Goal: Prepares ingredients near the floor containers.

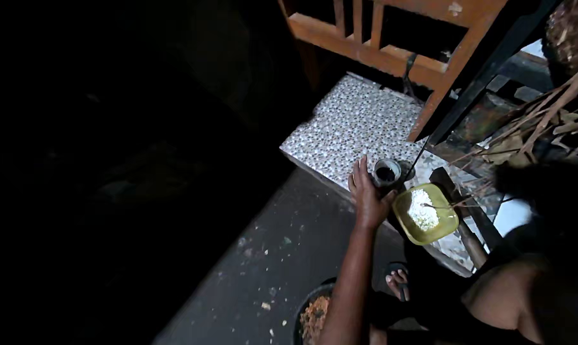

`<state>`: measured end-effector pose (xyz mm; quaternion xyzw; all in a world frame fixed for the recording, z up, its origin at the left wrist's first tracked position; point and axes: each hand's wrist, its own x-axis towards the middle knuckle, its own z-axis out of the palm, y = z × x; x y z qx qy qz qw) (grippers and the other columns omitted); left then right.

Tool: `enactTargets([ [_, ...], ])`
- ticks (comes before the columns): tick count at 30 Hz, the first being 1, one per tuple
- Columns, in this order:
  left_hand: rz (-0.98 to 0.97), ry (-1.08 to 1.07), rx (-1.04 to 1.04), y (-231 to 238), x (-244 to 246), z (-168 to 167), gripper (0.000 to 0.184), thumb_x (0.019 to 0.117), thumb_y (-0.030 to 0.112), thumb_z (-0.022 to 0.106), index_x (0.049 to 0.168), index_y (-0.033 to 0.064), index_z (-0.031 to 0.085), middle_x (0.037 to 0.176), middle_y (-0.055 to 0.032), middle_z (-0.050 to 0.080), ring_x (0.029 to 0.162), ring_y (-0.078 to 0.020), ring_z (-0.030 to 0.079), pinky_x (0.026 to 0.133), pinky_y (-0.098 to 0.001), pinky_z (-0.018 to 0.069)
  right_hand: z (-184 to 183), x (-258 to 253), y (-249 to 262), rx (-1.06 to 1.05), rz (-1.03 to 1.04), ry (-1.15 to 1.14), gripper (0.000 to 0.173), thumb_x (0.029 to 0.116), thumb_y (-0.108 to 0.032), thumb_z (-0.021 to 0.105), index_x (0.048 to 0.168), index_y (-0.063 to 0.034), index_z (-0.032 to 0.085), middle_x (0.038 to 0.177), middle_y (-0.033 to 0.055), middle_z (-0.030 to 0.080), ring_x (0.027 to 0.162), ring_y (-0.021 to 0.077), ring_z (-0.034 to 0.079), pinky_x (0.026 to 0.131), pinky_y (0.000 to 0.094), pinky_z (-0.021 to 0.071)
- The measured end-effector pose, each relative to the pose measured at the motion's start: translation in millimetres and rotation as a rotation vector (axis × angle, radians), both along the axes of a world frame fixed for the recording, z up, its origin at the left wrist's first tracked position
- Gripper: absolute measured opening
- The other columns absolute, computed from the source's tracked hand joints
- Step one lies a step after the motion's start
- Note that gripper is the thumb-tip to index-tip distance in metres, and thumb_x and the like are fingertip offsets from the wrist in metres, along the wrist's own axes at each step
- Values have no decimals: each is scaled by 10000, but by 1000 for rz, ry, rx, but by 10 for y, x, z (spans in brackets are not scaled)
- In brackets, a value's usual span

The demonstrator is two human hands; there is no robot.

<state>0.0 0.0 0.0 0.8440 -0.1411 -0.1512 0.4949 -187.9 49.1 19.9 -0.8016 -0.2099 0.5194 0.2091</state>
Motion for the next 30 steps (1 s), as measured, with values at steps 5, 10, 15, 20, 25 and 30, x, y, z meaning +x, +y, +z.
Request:
enactTargets([
  [5,34,-82,-3,1118,-846,379,455,918,-6,688,1364,53,619,1470,-151,542,1221,-253,628,986,-421,552,-1060,-311,251,208,-73,-154,503,1065,-116,468,1562,-45,427,1505,355,459,1289,565,528,1067,666,429],
  [10,343,-80,55,2399,-2145,883,455,909,17,697,1354,25,606,1275,-115,665,978,-135,728,877,-313,632,-1287,-349,544,-33,59,-198,701,905,-43,700,1548,-181,460,1655,200,322,1386,588,396,1009,760,410],
  [15,460,-218,506,3123,-3202,1344,359,913,116,678,1267,55,686,1282,-152,668,949,-166,720,801,-309,606,-1285,-351,465,-82,-117,-156,805,868,-277,800,1573,-190,421,1653,191,301,1320,485,522,964,649,518],
  [20,597,-298,461,3525,-3838,1251,353,968,218,614,1247,11,678,1226,-157,688,1036,-166,703,888,-309,594,-1375,-231,339,223,-888,-77,693,929,-330,760,1495,-46,480,1517,282,454,1368,398,493,1114,528,445],
  [25,696,-345,336,3635,-4068,1326,347,994,246,618,1245,12,672,1183,-101,706,1058,-114,691,927,-297,588,-1338,-168,811,-1,-580,-165,661,927,-436,753,1472,-135,531,1568,279,374,1348,444,503,1072,598,465],
  [30,755,-378,337,3695,-4205,1351,339,998,239,605,1242,16,681,1179,-101,709,1057,-103,692,929,-281,584,-1350,-732,821,-219,139,-314,644,950,-476,666,1513,-215,493,1629,250,308,1192,481,615,929,624,539],
])
